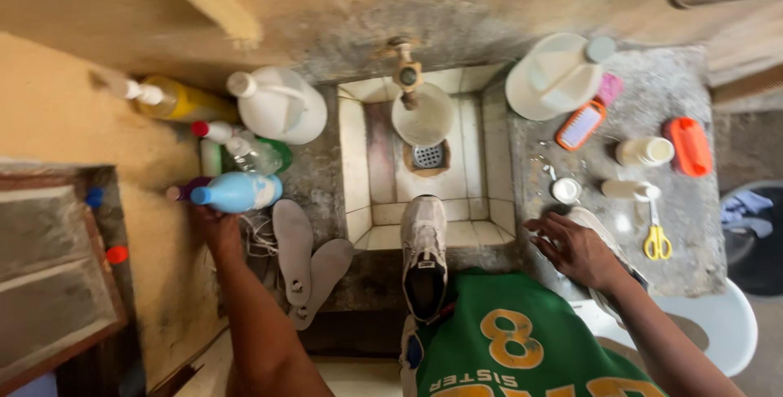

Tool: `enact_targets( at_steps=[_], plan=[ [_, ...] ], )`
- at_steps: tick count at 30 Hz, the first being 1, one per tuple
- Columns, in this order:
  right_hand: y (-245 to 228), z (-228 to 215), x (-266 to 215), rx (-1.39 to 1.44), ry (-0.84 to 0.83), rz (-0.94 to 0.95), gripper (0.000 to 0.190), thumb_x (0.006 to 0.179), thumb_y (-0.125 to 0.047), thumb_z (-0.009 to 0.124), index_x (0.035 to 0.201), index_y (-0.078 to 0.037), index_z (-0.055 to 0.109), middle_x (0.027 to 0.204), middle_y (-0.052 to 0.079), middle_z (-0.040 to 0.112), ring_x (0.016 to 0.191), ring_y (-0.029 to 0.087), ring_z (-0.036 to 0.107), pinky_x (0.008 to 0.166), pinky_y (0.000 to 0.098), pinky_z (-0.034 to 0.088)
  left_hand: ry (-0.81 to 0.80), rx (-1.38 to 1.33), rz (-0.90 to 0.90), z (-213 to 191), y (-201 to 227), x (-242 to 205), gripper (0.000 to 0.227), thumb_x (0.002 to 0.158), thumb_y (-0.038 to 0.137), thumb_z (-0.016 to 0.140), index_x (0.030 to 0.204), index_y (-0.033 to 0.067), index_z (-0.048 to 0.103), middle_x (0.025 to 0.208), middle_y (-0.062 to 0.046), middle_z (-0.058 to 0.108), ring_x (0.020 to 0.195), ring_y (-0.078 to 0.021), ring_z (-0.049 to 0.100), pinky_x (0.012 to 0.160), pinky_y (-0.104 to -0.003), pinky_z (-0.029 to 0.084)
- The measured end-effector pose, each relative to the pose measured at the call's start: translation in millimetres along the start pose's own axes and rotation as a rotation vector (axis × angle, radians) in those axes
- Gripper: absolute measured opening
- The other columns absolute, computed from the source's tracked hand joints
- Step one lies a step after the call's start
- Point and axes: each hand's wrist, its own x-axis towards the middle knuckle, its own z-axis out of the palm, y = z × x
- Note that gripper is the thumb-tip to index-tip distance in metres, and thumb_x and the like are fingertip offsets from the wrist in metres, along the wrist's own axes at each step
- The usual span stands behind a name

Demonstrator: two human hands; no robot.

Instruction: The person removes the laces from a pair of white sneakers and places them on the counter. They then remove the insoles from both shoes and set them aside. The person proceeds to scrub the exterior of the shoes using a brush and a cleaning solution from a small bottle.

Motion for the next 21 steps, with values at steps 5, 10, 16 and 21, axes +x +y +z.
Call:
enact_targets(
  at_steps=[5,10,16,21],
  plan=[
    [-10,-1,6,0.025,0.006,0.020,0.030,0.091,-0.021,0.065,0.121,-0.016,0.067,0.104,0.008,0.071,0.078,0.028,0.076,0.071,0.0407,0.060,0.046,0.092,-0.171,-13,-3,7,0.045,0.091,-0.006,0.064,0.131,0.0147,0.059,0.111,0.002,0.058,0.105,-0.0113,0.056,0.085,-0.031,0.056],
    [-15,-2,13,0.020,0.008,0.038,0.030,0.090,-0.020,0.066,0.119,-0.016,0.068,0.106,0.006,0.073,0.079,0.026,0.077,0.072,0.0392,0.061,0.124,0.735,-0.019,-28,-3,19,0.026,0.092,0.008,0.063,0.115,0.0186,0.069,0.107,-0.006,0.072,0.092,-0.0237,0.070,0.072,-0.040,0.061],
    [-18,-6,18,0.014,0.002,0.023,0.031,0.088,-0.018,0.067,0.119,-0.016,0.069,0.106,0.005,0.074,0.084,0.023,0.078,0.073,0.0371,0.063,0.130,1.302,0.323,-12,-5,30,0.015,0.099,0.024,0.065,0.108,0.0174,0.075,0.100,-0.013,0.075,0.085,-0.0376,0.070,0.071,-0.049,0.057],
    [-27,-7,25,-0.037,-0.078,0.111,0.031,0.092,-0.020,0.066,0.122,-0.016,0.067,0.107,0.005,0.073,0.082,0.022,0.078,0.075,0.0369,0.062,0.123,1.280,0.327,-1,-11,44,0.017,0.097,0.021,0.066,0.110,0.0140,0.074,0.100,-0.014,0.074,0.084,-0.0372,0.070,0.071,-0.048,0.056]
  ],
)
